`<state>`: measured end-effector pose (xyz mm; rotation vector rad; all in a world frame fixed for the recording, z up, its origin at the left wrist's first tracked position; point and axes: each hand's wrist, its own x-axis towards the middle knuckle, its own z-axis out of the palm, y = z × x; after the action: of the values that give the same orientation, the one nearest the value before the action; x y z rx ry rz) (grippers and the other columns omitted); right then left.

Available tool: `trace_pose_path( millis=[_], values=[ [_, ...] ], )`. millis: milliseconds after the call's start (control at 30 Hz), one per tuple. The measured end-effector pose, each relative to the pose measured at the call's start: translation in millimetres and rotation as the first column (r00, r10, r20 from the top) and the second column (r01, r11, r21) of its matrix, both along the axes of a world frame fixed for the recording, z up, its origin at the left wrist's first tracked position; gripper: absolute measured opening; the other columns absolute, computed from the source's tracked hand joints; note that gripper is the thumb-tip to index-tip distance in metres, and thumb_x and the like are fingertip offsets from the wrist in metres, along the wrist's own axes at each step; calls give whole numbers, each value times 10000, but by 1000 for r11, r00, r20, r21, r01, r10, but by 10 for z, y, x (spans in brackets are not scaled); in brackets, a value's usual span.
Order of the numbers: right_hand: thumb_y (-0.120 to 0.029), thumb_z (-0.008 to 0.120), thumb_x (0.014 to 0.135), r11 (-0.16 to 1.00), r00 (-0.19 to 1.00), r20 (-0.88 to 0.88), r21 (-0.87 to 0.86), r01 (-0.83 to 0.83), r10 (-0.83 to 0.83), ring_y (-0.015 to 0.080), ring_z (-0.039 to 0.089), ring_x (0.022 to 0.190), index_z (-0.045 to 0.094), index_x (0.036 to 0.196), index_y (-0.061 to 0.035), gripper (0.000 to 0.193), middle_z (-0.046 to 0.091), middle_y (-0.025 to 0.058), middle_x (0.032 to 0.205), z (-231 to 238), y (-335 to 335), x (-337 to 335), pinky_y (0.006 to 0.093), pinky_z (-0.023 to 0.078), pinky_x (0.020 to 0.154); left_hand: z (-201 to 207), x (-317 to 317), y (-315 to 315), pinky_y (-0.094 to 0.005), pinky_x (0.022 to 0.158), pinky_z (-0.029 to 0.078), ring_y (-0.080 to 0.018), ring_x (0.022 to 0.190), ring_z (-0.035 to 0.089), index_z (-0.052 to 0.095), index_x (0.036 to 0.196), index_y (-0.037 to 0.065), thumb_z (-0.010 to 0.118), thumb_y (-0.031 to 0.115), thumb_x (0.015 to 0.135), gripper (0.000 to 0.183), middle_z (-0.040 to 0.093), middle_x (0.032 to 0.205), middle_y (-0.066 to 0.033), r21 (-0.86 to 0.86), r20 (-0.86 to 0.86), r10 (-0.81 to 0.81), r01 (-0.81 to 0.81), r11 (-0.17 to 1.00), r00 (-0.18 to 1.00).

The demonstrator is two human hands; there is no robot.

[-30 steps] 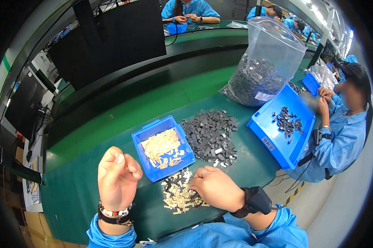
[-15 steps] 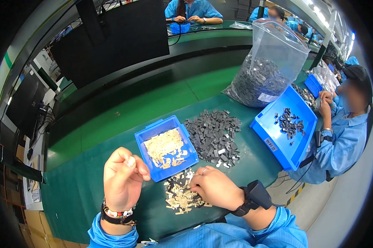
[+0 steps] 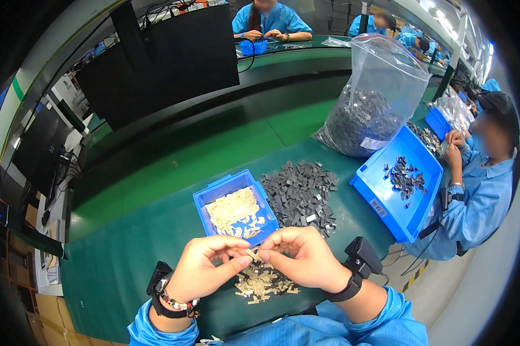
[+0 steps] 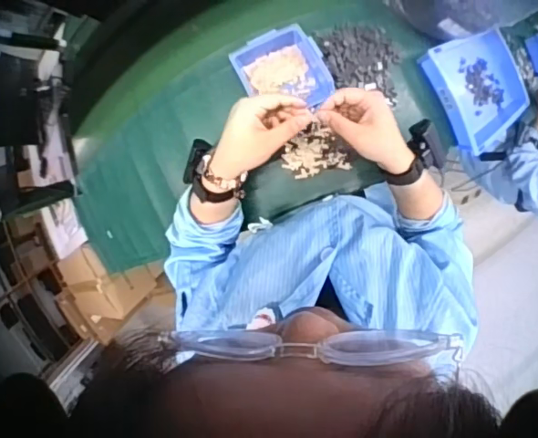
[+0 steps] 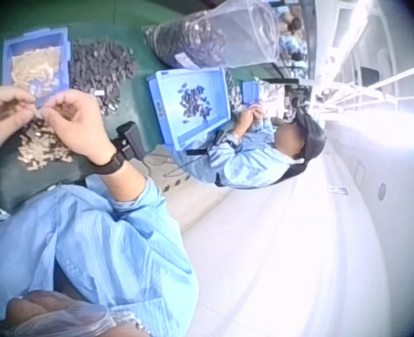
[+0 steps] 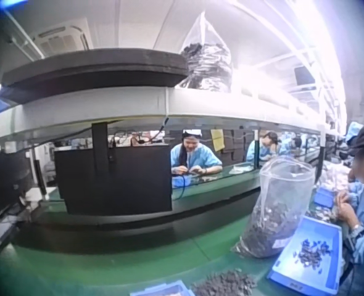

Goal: Assembling small plastic and metal or ceramic components at a factory workstation.

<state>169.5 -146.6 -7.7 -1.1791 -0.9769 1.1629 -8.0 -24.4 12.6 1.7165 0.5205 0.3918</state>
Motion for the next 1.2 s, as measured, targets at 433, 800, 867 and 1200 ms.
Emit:
trace_pose_path(
  millis=[433,800,867,1200],
  values=[
    [48,670,786,899,750,580,436,45,-319,285,688,805,690,902,28,119,702,146,867,101,284,-170,348,547,728,-83,-6,69,-246,740,543,-112,817,663,703,959,-52,643,19,913,104,717,884,-84,1,-8,105,-105,995,994],
    [48,652,774,872,621,697,487,-42,-359,310,664,782,678,899,25,130,686,134,858,74,397,-165,389,535,732,-61,22,49,-255,710,543,-130,790,677,704,945,-34,626,-9,892,98,714,871,-108,194,78,169,-182,964,982],
    [48,652,763,869,597,717,490,-64,-360,311,658,783,671,902,22,143,681,131,864,45,418,-167,392,533,735,-64,25,60,-255,688,535,-132,769,675,706,931,-28,624,-16,875,100,708,850,-116,258,65,184,-195,946,981],
    [31,654,707,848,405,792,526,-71,-457,317,629,797,640,897,0,193,646,137,862,-74,451,-210,405,517,724,-144,30,113,-255,666,525,-135,741,661,689,914,-38,603,-21,873,96,702,846,-116,300,54,204,-211,930,977]
  ],
)
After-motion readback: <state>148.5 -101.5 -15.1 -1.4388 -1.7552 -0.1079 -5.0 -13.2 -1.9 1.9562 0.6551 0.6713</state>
